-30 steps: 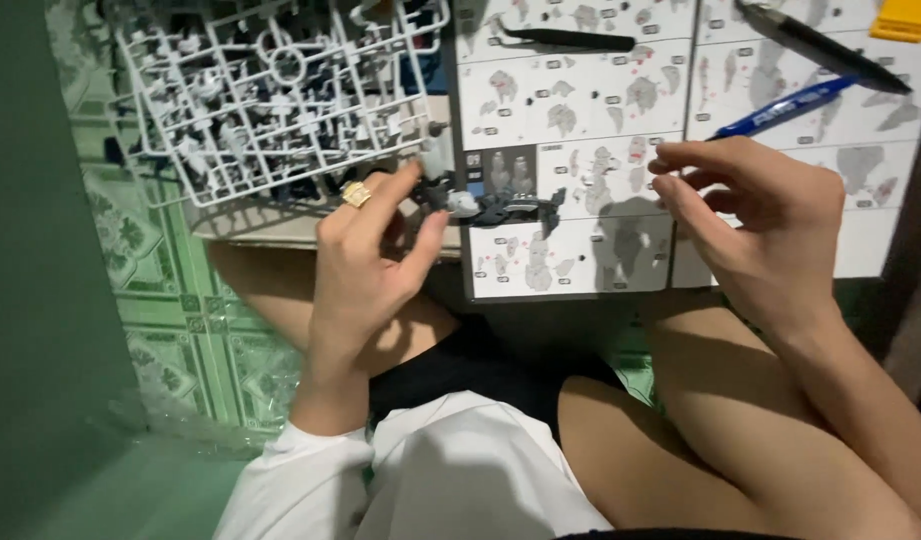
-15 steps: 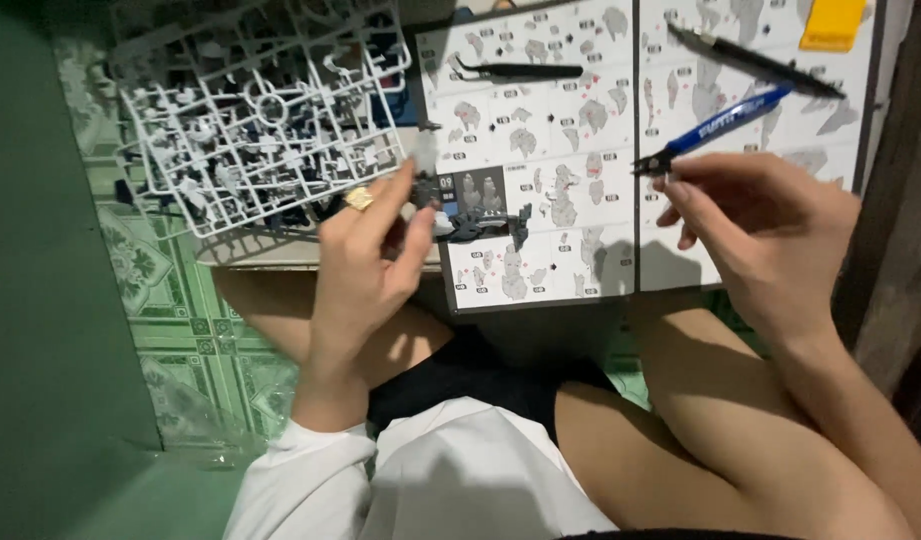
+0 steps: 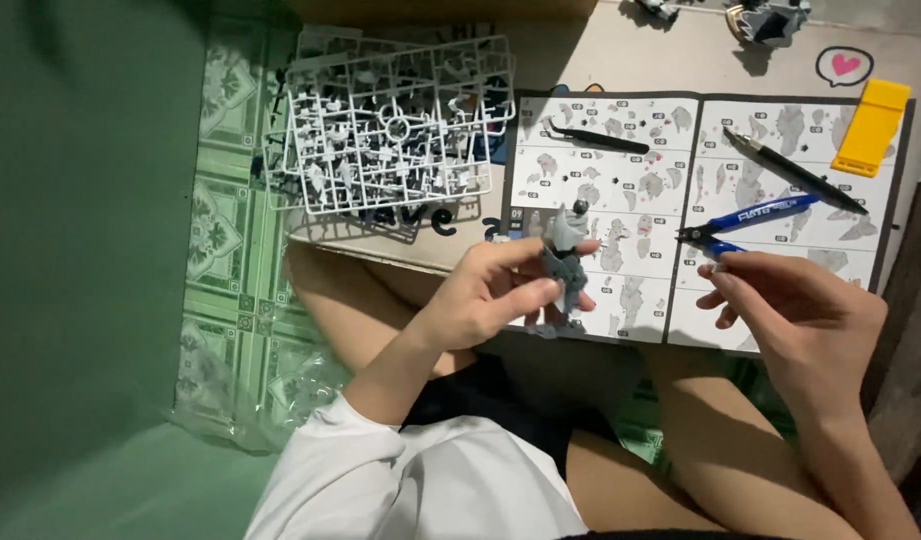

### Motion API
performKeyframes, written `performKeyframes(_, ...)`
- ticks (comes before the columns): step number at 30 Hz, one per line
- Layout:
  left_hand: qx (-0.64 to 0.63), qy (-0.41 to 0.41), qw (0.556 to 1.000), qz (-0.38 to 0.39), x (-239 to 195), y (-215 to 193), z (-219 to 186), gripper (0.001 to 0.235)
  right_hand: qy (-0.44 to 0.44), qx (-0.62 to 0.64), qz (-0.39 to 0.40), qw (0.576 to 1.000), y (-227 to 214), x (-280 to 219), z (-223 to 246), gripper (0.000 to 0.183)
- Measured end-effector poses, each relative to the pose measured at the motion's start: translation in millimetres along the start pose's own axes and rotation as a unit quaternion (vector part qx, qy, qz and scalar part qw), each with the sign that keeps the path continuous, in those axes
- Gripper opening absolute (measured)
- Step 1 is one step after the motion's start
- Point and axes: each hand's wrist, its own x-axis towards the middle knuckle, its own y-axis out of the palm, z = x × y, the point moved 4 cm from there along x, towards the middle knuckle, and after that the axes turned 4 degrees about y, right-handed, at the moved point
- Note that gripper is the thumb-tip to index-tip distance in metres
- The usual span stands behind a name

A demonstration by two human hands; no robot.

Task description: Assembling a plastic model kit by following instructions and joining small components.

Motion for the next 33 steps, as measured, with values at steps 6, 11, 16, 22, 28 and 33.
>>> performKeyframes(6, 0.0, -0.024, 1.0, -0.002, -9.1, 11.8, -1.7, 0.042, 0.005, -0.01, 0.04, 0.999, 5.5, -2.7, 2.7, 0.011)
performKeyframes(11, -0.001, -0.022, 1.0, -0.008, -9.7, 13.5, 4.0, 0.042, 0.023, 0.011, 0.059, 0.998, 8.8, -3.5, -2.8, 0.013)
performKeyframes(16, -0.003, -0.028, 0.999, -0.029, -11.9, 11.0, 13.7, 0.042, 0.021, -0.004, 0.056, 0.998, 8.4, -5.4, -11.2, 0.012)
performKeyframes(22, 0.012, -0.027, 0.999, -0.039, -12.7, 9.7, 22.9, 0.042, 0.031, -0.014, 0.062, 0.998, 7.0, -7.1, -17.5, 0.012)
performKeyframes(28, 0.022, -0.024, 0.998, -0.058, -13.0, 1.7, 28.5, 0.041, 0.04, -0.004, 0.049, 0.998, 4.0, -6.7, -19.8, 0.013)
performKeyframes(33, 0.04, -0.034, 0.995, -0.081, -13.9, -1.9, 33.5, 0.041, 0.07, -0.015, 0.035, 0.997, 4.3, -6.3, -14.3, 0.012)
